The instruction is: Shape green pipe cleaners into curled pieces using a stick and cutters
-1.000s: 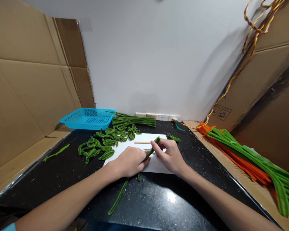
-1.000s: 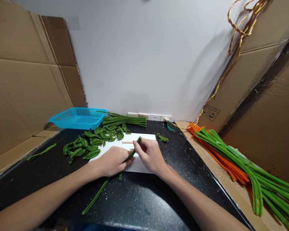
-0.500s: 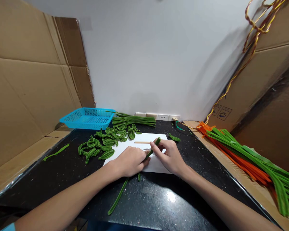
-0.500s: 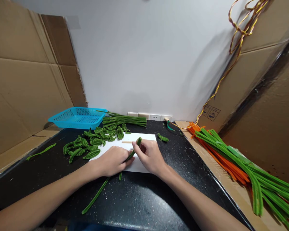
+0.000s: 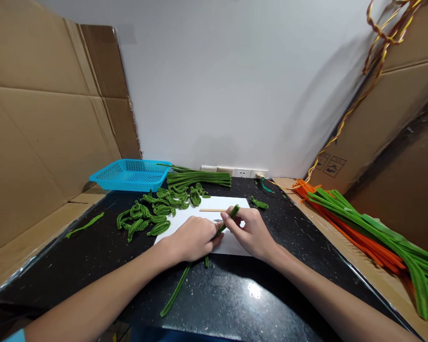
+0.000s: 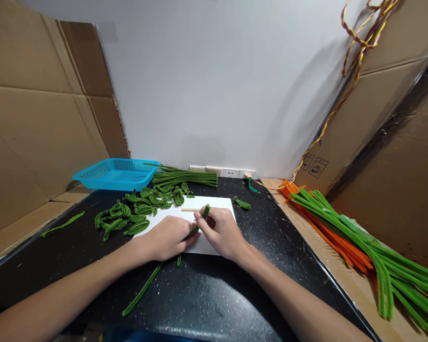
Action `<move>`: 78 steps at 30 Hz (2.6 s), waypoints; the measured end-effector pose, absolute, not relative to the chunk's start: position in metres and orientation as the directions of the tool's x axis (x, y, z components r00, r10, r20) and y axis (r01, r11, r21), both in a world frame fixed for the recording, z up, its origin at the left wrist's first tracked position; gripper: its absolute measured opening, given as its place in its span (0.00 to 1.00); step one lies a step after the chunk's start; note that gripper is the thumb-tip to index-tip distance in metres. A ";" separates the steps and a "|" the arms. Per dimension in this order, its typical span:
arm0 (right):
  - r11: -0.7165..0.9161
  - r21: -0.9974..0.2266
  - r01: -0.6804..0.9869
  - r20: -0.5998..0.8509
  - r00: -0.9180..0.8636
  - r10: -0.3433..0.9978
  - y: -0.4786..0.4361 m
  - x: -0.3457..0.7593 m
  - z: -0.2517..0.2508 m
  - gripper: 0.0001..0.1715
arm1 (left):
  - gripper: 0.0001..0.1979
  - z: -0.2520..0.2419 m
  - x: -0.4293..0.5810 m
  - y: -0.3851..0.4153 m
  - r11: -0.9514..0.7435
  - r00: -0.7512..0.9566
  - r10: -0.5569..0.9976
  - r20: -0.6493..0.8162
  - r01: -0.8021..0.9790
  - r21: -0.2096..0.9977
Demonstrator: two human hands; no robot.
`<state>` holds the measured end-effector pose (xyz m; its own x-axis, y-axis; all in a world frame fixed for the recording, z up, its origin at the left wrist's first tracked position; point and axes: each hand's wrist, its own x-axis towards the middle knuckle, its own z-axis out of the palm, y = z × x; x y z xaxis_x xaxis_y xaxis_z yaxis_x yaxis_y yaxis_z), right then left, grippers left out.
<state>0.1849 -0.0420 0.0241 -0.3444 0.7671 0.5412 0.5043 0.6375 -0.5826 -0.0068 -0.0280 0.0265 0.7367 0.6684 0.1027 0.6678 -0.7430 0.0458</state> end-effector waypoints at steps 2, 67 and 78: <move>0.638 -0.579 0.508 0.541 -0.346 0.767 -0.042 0.185 0.024 0.23 | 0.16 0.026 -0.007 -0.028 -0.745 0.739 0.666 0.102 0.666 0.041; 0.677 -0.545 0.495 0.505 -0.450 0.736 -0.043 0.183 0.025 0.23 | 0.15 0.025 -0.008 -0.028 -0.747 0.741 0.665 0.094 0.662 0.071; 0.682 -0.549 0.484 0.506 -0.457 0.731 -0.044 0.183 0.026 0.21 | 0.15 0.030 -0.007 -0.029 -0.745 0.741 0.666 0.083 0.665 0.047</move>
<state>0.1827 -0.0438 0.0264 -0.4569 0.7315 0.5061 0.4836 0.6818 -0.5489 -0.0068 -0.0295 0.0297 0.7409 0.6664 0.0834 0.6651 -0.7453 0.0469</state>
